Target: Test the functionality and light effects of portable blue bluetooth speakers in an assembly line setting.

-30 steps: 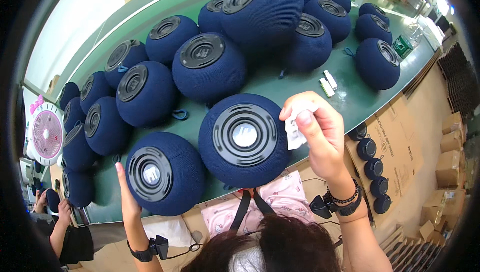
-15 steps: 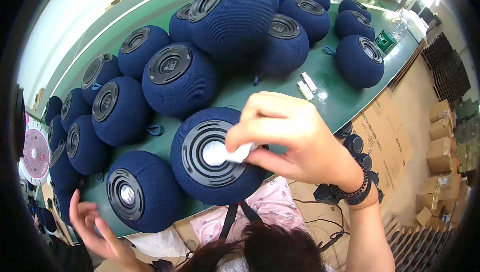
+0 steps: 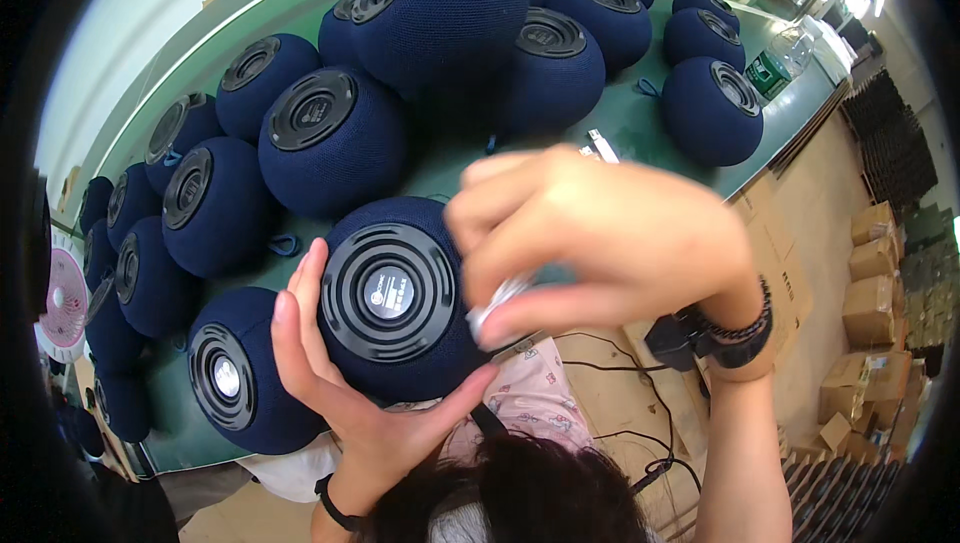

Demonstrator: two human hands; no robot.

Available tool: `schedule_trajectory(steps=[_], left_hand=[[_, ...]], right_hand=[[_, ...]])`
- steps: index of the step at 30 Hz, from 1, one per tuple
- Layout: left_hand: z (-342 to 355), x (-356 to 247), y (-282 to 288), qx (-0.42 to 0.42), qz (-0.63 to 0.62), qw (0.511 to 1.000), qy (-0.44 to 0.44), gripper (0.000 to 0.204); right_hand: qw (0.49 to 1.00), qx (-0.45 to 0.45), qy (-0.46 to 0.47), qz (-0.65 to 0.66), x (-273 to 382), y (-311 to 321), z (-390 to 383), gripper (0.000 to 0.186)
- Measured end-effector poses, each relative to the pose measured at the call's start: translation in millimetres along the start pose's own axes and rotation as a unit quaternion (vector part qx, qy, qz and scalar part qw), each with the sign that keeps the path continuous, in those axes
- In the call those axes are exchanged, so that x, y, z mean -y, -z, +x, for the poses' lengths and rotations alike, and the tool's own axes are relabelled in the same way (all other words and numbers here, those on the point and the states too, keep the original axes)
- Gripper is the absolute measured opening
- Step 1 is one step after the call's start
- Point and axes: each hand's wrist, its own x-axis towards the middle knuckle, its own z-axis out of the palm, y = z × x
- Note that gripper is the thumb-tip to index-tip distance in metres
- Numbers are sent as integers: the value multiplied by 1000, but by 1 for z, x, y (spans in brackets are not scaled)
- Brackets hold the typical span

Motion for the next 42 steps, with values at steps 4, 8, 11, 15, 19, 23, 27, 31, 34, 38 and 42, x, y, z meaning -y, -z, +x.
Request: schedule_trajectory(steps=[4,8,11,15,19,23,27,31,34,38,42], left_hand=[[-1,-1,4,51,-38,997,39,133],[-2,-4,5,49,5,997,53,138],[-1,-6,6,50,-1,996,71,138],[0,-7,8,50,15,997,63,137],[0,-5,7,35,-5,998,56,135],[1,-2,4,-13,-36,998,46,121],[1,-4,8,18,-21,999,42,132],[0,-9,18,77,48,995,49,126],[3,-14,21,99,23,992,77,124],[8,-23,42,126,16,992,17,112],[-5,-19,100,24,132,990,37,88]], right_hand=[[989,-114,-95,-26,8,10,-9,15],[970,-224,-47,-86,-3,-23,9,17],[966,-199,-9,-165,-7,-44,23,17],[932,-237,-50,-270,-4,-58,39,18],[992,-121,-8,-21,-2,-53,43,17],[977,-79,-12,197,2,-14,21,24],[963,-173,-24,206,-6,-2,1,23],[923,-206,-201,-256,-15,-22,-16,18],[908,-186,-252,-279,-22,-40,-30,29],[882,-232,-282,-297,-26,-55,-44,45],[898,-328,-205,-207,-23,-58,-49,41]])
